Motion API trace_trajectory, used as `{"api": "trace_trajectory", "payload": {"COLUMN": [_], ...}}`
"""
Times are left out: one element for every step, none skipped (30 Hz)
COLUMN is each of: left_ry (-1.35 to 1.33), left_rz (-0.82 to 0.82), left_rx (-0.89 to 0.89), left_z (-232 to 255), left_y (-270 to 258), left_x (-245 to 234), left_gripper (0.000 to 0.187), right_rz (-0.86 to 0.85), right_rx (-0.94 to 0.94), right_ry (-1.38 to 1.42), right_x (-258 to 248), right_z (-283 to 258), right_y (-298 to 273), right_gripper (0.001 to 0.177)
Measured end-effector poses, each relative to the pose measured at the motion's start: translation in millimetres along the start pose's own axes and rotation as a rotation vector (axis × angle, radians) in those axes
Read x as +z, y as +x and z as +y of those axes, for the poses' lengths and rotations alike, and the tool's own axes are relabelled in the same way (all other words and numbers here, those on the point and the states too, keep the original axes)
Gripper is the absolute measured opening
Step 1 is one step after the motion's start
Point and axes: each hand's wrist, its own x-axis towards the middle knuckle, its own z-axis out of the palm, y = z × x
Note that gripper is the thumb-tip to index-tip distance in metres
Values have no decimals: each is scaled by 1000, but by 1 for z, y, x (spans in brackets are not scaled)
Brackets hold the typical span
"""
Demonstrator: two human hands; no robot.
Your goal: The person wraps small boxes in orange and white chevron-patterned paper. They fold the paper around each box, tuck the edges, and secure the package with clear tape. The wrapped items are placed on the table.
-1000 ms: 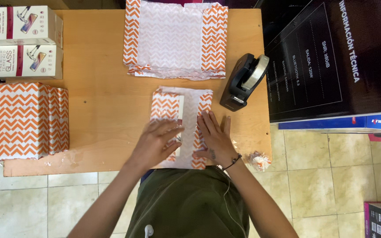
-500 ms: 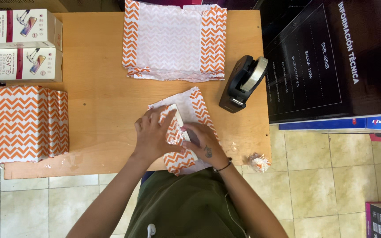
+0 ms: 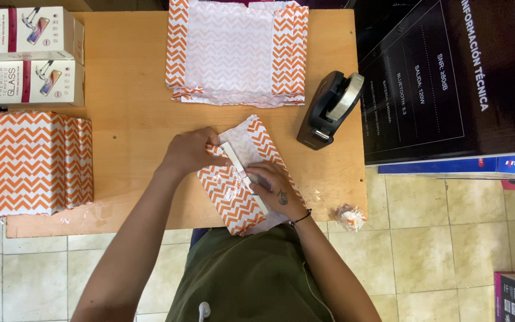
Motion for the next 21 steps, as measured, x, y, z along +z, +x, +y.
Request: {"api": "trace_trajectory", "payload": {"left_ry": [2, -10, -22, -19, 21, 59, 61, 153, 246, 245, 432, 618, 617, 712, 807, 806, 809, 813, 814, 791, 768], "left_rz": [-1, 3, 7, 5, -31, -67, -68, -103, -137, -137, -121, -105, -105, -107, -109, -109, -124, -138, -138, -183, -229], "left_rx": [1, -28, -58, -56, -25, 5, 6, 139, 273, 271, 291, 310, 310, 309, 308, 308, 332, 358, 360, 361, 363], "left_z": [4, 9, 13, 18, 22, 27, 34, 42, 49, 50, 52, 53, 55, 58, 61, 62, 63, 65, 67, 68, 70], "left_y": [0, 0, 0, -2, -4, -6, -8, -11, -14, -7, 0, 7, 13, 19, 24, 29, 34, 40, 32, 24, 16], "left_x": [-6, -12, -17, -24, -31, -38, -41, -43, -46, -35, -25, -13, -2, 9, 21, 26, 32, 37, 30, 22, 15], "left_gripper": [74, 77, 81, 81, 69, 57, 57, 43, 37, 37, 33, 31, 31, 27, 25, 25, 24, 22, 22, 22, 23], "right_rz": [2, -2, -6, -4, -1, -1, 1, 1, 2, 1, 2, 3, 2, 22, 43, 42, 39, 39, 40, 51, 61], "right_rx": [1, 15, 29, 31, 44, 55, 56, 76, 96, 95, 100, 106, 106, 94, 81, 81, 66, 52, 53, 56, 60], "right_ry": [2, -3, -8, -7, -14, -23, -22, -36, -50, -49, -38, -27, -27, -32, -36, -37, -28, -19, -20, -30, -41], "right_x": [1, 2, 3, 5, 7, 10, 11, 13, 14, 13, 12, 11, 11, 10, 9, 7, 4, 1, 4, 6, 9], "right_z": [1, 3, 5, 7, 9, 11, 11, 10, 10, 7, 4, 2, -2, -5, -8, -15, -20, -26, -22, -17, -12], "right_y": [1, 1, 1, 0, 0, 0, 0, 0, 0, 0, 1, 1, 1, 1, 1, 2, 3, 4, 4, 2, 1], "right_gripper": [44, 44, 45, 45, 42, 40, 40, 40, 39, 39, 38, 38, 38, 37, 36, 36, 35, 33, 33, 34, 34]}}
